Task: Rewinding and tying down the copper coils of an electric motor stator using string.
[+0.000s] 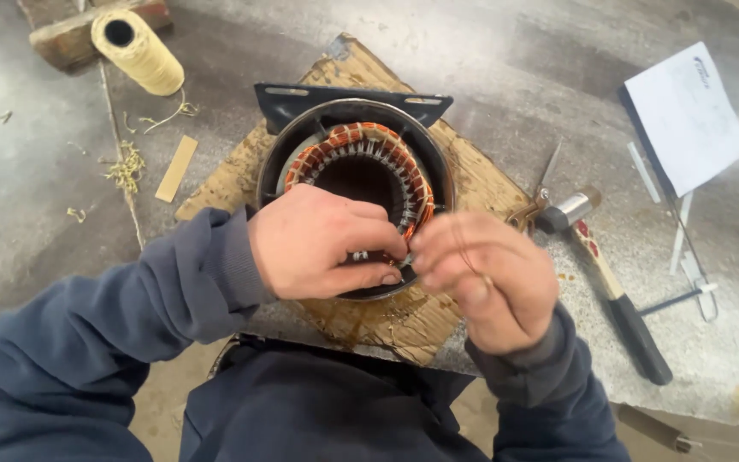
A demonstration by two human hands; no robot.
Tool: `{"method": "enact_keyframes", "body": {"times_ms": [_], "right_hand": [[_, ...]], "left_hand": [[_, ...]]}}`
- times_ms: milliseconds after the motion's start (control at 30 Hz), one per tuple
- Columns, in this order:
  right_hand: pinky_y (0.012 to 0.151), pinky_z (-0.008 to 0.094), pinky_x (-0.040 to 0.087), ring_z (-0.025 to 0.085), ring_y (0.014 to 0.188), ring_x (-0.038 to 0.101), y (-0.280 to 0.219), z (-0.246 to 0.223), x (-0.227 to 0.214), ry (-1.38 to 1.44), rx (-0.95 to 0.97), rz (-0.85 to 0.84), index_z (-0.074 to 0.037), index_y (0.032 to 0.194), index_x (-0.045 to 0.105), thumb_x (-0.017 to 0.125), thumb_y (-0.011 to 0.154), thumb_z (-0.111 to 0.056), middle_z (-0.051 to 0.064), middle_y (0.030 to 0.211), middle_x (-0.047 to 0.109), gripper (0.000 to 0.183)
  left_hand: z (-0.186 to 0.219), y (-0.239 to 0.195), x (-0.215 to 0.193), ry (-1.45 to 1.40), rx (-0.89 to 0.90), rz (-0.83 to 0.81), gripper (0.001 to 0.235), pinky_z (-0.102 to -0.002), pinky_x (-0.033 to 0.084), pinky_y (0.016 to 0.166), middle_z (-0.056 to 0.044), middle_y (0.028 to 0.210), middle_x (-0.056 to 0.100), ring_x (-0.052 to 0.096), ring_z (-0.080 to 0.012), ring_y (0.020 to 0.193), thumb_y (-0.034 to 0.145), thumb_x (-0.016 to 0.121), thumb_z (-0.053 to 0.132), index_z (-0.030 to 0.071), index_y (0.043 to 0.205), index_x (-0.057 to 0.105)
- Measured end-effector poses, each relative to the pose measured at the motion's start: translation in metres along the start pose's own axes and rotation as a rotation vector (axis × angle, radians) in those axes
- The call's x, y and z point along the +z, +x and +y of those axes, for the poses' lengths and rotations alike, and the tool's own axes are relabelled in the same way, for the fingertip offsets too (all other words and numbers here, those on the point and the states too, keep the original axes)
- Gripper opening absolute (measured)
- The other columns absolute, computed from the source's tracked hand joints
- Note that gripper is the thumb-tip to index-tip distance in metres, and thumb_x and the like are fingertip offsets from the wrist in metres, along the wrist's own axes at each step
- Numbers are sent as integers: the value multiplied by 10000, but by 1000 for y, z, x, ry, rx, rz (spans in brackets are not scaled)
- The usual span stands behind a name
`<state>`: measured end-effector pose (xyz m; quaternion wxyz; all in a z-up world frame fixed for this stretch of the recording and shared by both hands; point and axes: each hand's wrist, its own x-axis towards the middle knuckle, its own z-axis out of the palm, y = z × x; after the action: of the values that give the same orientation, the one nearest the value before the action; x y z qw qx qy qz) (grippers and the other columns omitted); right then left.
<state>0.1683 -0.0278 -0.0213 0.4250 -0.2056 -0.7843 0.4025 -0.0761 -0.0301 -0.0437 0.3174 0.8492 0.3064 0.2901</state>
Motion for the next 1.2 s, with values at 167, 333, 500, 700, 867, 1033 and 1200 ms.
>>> {"method": "enact_keyframes", "body": {"times_ms": [167, 333, 500, 700, 867, 1033, 1200], "right_hand": [[907, 321, 572, 234, 988, 704, 29, 18, -4, -158, 46, -50, 31, 973, 678, 511, 1091, -126, 154, 1069, 696, 258], [878, 298, 578, 214, 961, 711, 28, 37, -9, -106, 139, -16, 47, 1009, 686, 542, 1055, -56, 159, 1091, 707, 182], [854, 296, 586, 211, 949, 732, 21, 46, -14, -184, 48, 66, 31, 1052, 695, 629, 1014, -29, 141, 1062, 728, 97], [746, 276, 593, 134, 840, 723, 27, 44, -18, -167, 125, 129, 8, 1039, 724, 708, 951, -41, 85, 949, 748, 101], [729, 272, 587, 117, 799, 718, 19, 50, -25, -107, 206, 177, -7, 988, 729, 758, 938, -85, 55, 889, 750, 97], [746, 282, 565, 128, 793, 701, 6, 62, -34, 56, 227, 198, 2, 956, 718, 753, 957, -112, 61, 871, 750, 119], [739, 296, 581, 157, 819, 703, -3, 69, -36, 319, 85, 398, 32, 1007, 690, 719, 1004, -120, 117, 948, 726, 154]], "left_hand": [[-1, -5, 0, -39, -42, 21, 153, -386, 529, 635, -44, 830, 670, 685, -280, 754, 928, 702, 268, 118, 936, 729], [-4, -4, -1, -97, -71, 39, 124, -393, 516, 611, -44, 799, 656, 681, -280, 736, 907, 689, 227, 108, 899, 718], [-2, 1, -5, -104, -87, 21, 126, -413, 493, 585, -59, 755, 635, 663, -296, 706, 897, 696, 224, 106, 855, 714], [-3, 6, -6, -85, -69, 5, 115, -416, 504, 584, -67, 723, 638, 657, -306, 684, 848, 712, 212, 108, 800, 702], [-10, 7, 0, -19, -92, -28, 129, -400, 504, 591, -38, 709, 656, 675, -276, 679, 858, 718, 243, 130, 798, 707], [-25, 1, 7, -9, -121, -57, 122, -395, 515, 594, -24, 706, 658, 691, -252, 673, 856, 727, 243, 134, 804, 710], [-55, -24, 28, -19, -254, -96, 88, -340, 551, 619, 31, 716, 695, 712, -197, 669, 830, 803, 270, 191, 835, 766]]}}
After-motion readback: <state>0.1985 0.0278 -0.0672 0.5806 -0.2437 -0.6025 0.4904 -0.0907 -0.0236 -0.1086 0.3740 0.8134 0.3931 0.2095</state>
